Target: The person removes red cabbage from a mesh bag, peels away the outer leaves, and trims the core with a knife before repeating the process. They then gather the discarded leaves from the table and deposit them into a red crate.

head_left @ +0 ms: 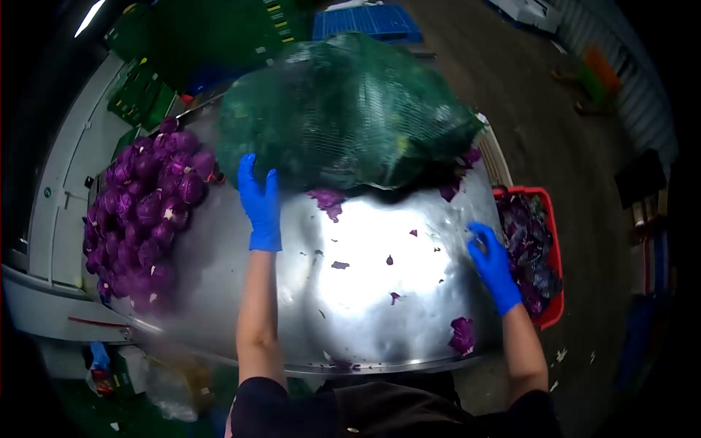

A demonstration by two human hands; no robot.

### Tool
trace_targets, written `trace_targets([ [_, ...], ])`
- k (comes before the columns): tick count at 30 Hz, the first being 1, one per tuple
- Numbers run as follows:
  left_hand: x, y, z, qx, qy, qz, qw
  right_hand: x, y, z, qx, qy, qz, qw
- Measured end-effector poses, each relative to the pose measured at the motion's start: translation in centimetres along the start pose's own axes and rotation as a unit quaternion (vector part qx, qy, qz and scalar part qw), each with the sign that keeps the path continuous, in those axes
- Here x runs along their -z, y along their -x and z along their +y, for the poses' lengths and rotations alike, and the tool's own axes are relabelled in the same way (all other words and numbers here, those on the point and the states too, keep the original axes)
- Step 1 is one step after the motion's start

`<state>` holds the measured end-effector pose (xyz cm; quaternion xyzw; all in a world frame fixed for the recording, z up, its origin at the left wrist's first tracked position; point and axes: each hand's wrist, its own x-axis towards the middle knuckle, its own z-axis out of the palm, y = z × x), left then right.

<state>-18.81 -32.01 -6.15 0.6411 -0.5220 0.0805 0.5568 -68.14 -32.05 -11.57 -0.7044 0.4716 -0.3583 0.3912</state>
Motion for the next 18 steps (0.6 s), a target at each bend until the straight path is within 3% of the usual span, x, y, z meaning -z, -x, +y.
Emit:
trace_targets([
  [1, 1.6, -0.6, -1.6, 0.007, -0.022, -0.011, 1.0, -2.3, -3.8, -7.0, 0.016, 0.009, -0.06, 0.998],
  [2, 2.8, -0.8, -2.9, 0.017, -0.043, -0.025, 0.999, -5.4, -7.1, -11.4, 0.092, -0.018, -0.082, 0.992],
  [5, 4.4, -2.5, -6.0, 0.014, -0.095, -0.04, 0.995, -12.4, -15.5, -18.7, 0.28, 0.139, -0.159, 0.936],
  [10, 4.7, -8.8, -11.0, 0.049, -0.042, -0.024, 0.998, -23.0, -25.1, -26.8, 0.34, 0.334, -0.246, 0.844],
  [14, 3.2, -11.7, -17.3, 0.055, -0.121, 0.02, 0.991, -30.9, -28.4, -28.8, 0.363, 0.376, -0.228, 0.822],
  [16, 3.4, -12.6, -16.6, 0.119, -0.096, -0.044, 0.987, -33.8, -29.7, -28.5, 0.354, 0.421, -0.226, 0.804],
  [18, 3.3, -12.4, -16.7, 0.153, -0.125, -0.1, 0.975, -36.4, -30.9, -27.3, 0.343, 0.401, -0.213, 0.822],
])
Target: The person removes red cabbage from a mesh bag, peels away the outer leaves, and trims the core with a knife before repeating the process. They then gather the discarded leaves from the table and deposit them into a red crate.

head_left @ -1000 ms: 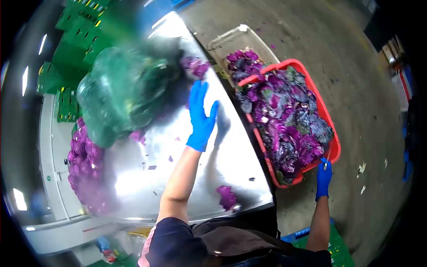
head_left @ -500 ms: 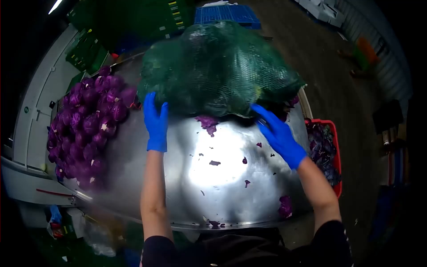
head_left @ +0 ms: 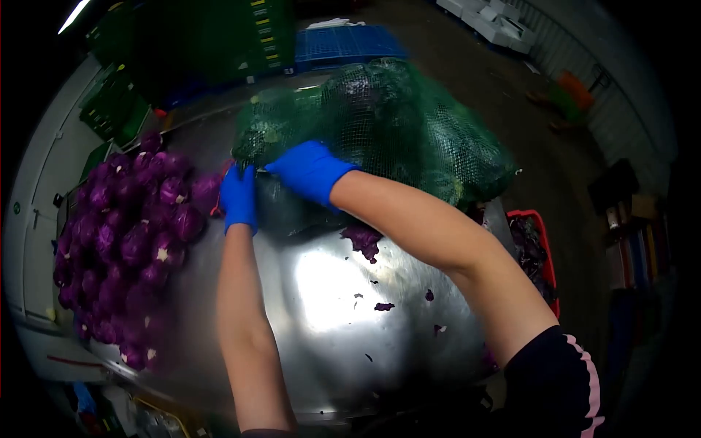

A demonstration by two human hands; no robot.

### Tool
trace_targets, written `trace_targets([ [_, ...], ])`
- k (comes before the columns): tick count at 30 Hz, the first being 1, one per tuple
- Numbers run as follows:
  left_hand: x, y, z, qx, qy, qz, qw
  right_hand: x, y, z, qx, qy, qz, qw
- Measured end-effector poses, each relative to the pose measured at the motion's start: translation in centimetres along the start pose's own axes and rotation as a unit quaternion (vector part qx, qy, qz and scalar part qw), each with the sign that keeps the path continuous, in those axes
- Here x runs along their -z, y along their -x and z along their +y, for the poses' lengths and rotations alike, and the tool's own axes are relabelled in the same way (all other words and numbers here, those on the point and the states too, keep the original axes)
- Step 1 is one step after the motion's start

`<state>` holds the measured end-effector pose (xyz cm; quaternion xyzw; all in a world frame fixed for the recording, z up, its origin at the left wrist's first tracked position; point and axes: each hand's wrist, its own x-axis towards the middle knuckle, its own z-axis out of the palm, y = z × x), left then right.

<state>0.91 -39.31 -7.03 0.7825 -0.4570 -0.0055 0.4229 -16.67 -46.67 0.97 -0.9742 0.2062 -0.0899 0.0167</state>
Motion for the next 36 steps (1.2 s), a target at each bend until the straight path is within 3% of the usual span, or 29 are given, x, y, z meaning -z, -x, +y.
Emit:
trace_targets([
  [1, -0.8, -0.2, -1.2, -0.006, -0.096, -0.012, 0.995, -0.5, -0.4, 0.0, -0.008, -0.01, 0.009, 1.0],
  [5, -2.3, 0.0, -2.7, 0.04, -0.031, 0.077, 0.996, -0.4, 0.6, 0.4, -0.041, -0.007, -0.007, 0.999],
  [8, -3.9, 0.3, -4.3, 0.044, 0.069, 0.171, 0.982, 3.5, 3.9, 1.2, -0.055, 0.024, 0.002, 0.998],
  [18, -3.4, 1.8, -2.9, 0.075, 0.125, 0.217, 0.965, 14.3, 12.0, 2.5, -0.192, 0.072, -0.103, 0.973],
  [21, -2.8, 1.5, -3.2, 0.009, -0.013, 0.186, 0.982, 15.2, 12.4, 1.8, -0.168, 0.062, -0.092, 0.979],
  [24, 0.1, 2.4, 6.5, -0.244, -0.001, 0.323, 0.914, 13.6, 11.2, 2.3, -0.116, -0.003, -0.078, 0.99],
  [26, -1.0, 4.2, 10.0, -0.271, 0.061, 0.095, 0.956, 11.7, 9.6, 2.6, -0.155, 0.019, -0.135, 0.979],
  [28, -1.9, 6.6, 12.2, -0.137, 0.078, -0.12, 0.98, 12.0, 10.3, 3.5, -0.175, -0.01, -0.156, 0.972],
  [30, -1.6, 7.6, 12.7, -0.184, 0.054, -0.172, 0.966, 14.3, 14.1, 5.2, -0.171, -0.086, -0.151, 0.97],
  [31, -1.8, 7.9, 11.9, -0.2, 0.072, -0.19, 0.958, 14.0, 16.7, 8.1, -0.129, -0.052, -0.131, 0.982],
  [32, -1.7, 8.3, 11.1, -0.216, 0.089, -0.212, 0.949, 15.4, 19.1, 9.4, -0.142, -0.136, -0.11, 0.974],
  [33, -1.4, 8.3, 10.6, -0.262, 0.101, -0.224, 0.933, 18.5, 20.1, 8.2, -0.254, -0.065, -0.185, 0.947],
  [36, -1.6, 7.5, 9.7, -0.325, 0.041, -0.263, 0.907, 20.4, 24.6, 12.5, -0.284, 0.018, -0.167, 0.944],
])
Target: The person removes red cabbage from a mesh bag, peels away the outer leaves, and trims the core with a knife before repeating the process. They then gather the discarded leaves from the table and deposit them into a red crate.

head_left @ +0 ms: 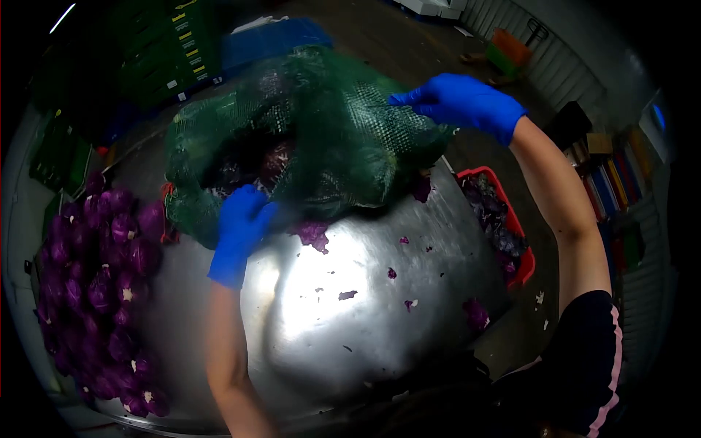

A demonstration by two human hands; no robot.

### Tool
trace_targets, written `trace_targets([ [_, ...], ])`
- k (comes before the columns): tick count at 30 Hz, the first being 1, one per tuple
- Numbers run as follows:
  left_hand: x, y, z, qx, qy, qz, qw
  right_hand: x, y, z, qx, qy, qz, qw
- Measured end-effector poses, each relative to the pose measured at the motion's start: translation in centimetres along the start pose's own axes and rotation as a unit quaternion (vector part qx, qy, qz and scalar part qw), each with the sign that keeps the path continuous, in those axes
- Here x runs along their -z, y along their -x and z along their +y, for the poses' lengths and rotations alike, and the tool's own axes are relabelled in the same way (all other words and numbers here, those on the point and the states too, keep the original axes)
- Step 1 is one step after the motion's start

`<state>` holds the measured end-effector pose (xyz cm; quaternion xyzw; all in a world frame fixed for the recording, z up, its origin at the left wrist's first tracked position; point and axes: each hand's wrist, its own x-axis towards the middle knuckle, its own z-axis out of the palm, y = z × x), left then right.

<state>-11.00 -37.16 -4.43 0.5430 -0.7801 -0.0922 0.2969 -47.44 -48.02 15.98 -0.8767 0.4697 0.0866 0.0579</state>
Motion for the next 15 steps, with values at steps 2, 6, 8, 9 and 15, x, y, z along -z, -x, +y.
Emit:
trace_targets([
  [2, 0.1, -2.0, 5.1, 0.095, 0.244, -0.001, 0.965, 0.8, 0.1, -1.6, 0.031, -0.104, -0.029, 0.994],
  [6, -2.6, -8.0, 11.1, 0.267, -0.005, 0.043, 0.963, -4.8, -6.4, -4.3, 0.25, -0.131, 0.087, 0.955],
  [8, -4.3, -7.2, 8.4, 0.234, 0.144, 0.072, 0.959, -5.4, -6.8, -2.4, 0.227, -0.147, 0.041, 0.962],
  [9, -5.5, -6.4, 6.8, 0.216, 0.221, 0.086, 0.947, -5.4, -6.9, -1.4, 0.215, -0.152, 0.015, 0.965],
  [15, -5.8, -3.8, 8.9, 0.089, 0.189, 0.05, 0.977, 0.5, -1.4, 6.0, 0.019, -0.111, -0.08, 0.99],
])
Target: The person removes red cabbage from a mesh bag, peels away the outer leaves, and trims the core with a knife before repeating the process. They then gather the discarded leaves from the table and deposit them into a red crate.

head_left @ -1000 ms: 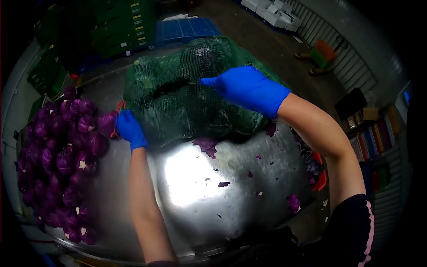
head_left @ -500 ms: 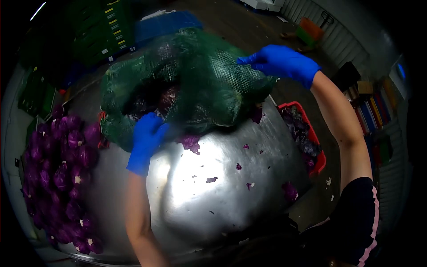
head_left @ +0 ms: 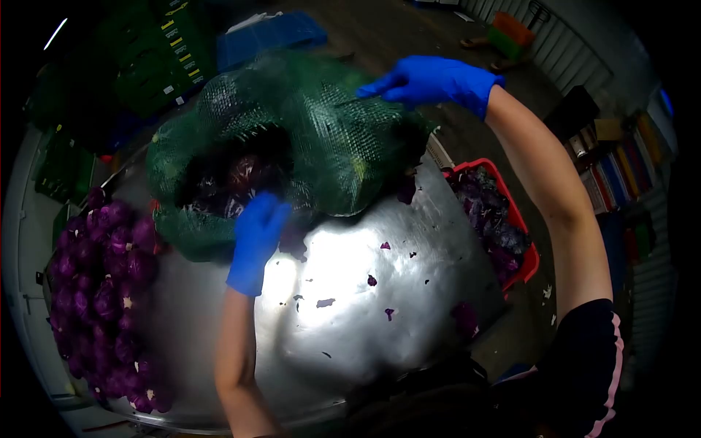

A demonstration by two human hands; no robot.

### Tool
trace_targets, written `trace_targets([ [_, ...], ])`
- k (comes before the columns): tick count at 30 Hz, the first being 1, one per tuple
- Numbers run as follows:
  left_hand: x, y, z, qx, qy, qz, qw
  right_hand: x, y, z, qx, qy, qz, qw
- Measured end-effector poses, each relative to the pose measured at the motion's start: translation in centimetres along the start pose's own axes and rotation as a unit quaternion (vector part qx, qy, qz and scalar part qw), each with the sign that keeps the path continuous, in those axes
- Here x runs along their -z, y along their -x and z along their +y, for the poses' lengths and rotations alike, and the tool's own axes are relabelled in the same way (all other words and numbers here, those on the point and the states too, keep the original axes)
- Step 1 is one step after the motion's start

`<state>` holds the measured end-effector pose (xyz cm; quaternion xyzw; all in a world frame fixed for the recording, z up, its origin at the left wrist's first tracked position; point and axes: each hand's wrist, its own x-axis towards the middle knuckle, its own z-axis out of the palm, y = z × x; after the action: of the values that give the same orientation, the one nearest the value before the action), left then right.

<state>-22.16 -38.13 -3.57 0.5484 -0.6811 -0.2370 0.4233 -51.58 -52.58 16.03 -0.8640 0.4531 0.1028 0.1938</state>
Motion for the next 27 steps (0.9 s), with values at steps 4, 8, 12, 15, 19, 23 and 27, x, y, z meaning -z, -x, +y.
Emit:
trace_targets([
  [4, -3.9, -4.7, 1.1, 0.117, 0.113, 0.038, 0.986, -4.3, -6.1, -2.4, 0.211, 0.008, 0.064, 0.975],
  [8, -7.8, -5.3, 1.9, 0.176, 0.274, 0.119, 0.938, -5.0, -8.0, -0.6, 0.16, 0.039, 0.015, 0.986],
  [12, -8.3, -0.6, 3.7, 0.179, 0.183, 0.042, 0.966, 0.2, -2.2, 5.3, 0.022, -0.032, 0.011, 0.999],
  [15, -7.7, -0.7, 5.3, 0.174, 0.116, -0.022, 0.978, 1.0, -1.7, 3.9, 0.061, -0.01, 0.0, 0.998],
  [19, -8.8, -3.3, 6.5, 0.17, 0.022, -0.044, 0.984, -1.5, -3.1, -0.4, 0.102, 0.102, 0.036, 0.989],
  [23, -10.4, 0.5, 4.0, 0.15, 0.218, 0.006, 0.964, -1.9, -2.6, 4.8, 0.154, 0.034, 0.086, 0.984],
  [27, -8.6, 4.0, 4.9, 0.146, 0.089, -0.056, 0.984, -0.5, 0.6, 8.5, 0.031, 0.121, 0.107, 0.986],
])
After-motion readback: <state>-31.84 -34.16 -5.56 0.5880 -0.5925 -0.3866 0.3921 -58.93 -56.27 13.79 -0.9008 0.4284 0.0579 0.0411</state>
